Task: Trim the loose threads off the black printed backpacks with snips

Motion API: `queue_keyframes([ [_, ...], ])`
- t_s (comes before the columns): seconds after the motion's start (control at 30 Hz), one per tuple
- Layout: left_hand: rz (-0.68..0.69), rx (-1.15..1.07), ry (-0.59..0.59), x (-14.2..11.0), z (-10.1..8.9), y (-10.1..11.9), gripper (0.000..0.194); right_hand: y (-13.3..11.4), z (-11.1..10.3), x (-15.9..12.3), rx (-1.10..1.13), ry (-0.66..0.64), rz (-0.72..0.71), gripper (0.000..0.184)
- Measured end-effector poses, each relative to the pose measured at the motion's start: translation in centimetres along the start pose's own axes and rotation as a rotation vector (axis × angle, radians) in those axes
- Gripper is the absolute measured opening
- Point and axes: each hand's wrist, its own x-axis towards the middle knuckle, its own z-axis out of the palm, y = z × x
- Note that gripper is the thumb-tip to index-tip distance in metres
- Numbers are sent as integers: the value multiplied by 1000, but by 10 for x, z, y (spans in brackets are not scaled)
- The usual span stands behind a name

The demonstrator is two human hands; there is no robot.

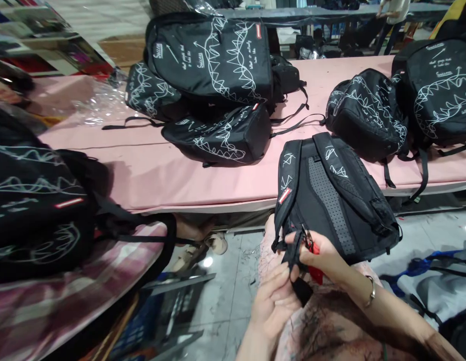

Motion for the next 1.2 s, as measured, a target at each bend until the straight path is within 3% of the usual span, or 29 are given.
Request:
queue_keyframes([
  [0.07, 2, 65, 76, 4, 1, -8, 20, 0, 2, 2, 40, 15, 82, 29],
  [0.17, 258, 341, 320, 7, -1, -14, 27, -2, 1, 6, 59, 133, 12, 32],
  [0.23, 426, 566, 474, 7, -6, -15, 31, -1, -1, 8, 48, 143, -37, 31],
  [0.3, 477, 694, 554, 8, -13, -15, 31, 1, -3, 9, -5, 111, -34, 28],
  [0.4, 474, 673, 575, 9, -20, -14, 34, 6, -7, 8, -191, 182, -87, 22],
  [0.53, 481, 572, 583, 10, -16, -11, 37, 6, -15, -2, -593, 335, -382, 22],
  [0.67, 495, 570, 611, 12, -11, -9, 38, 5, -23, -12, -899, 282, -619, 17],
  [0.87, 552, 730, 660, 11, -10, -11, 36, 10, -24, -11, -1022, 243, -672, 33],
  [1.2, 503, 791, 621, 8, -17, -5, 34, 5, -29, -7, -1050, 170, -695, 32],
])
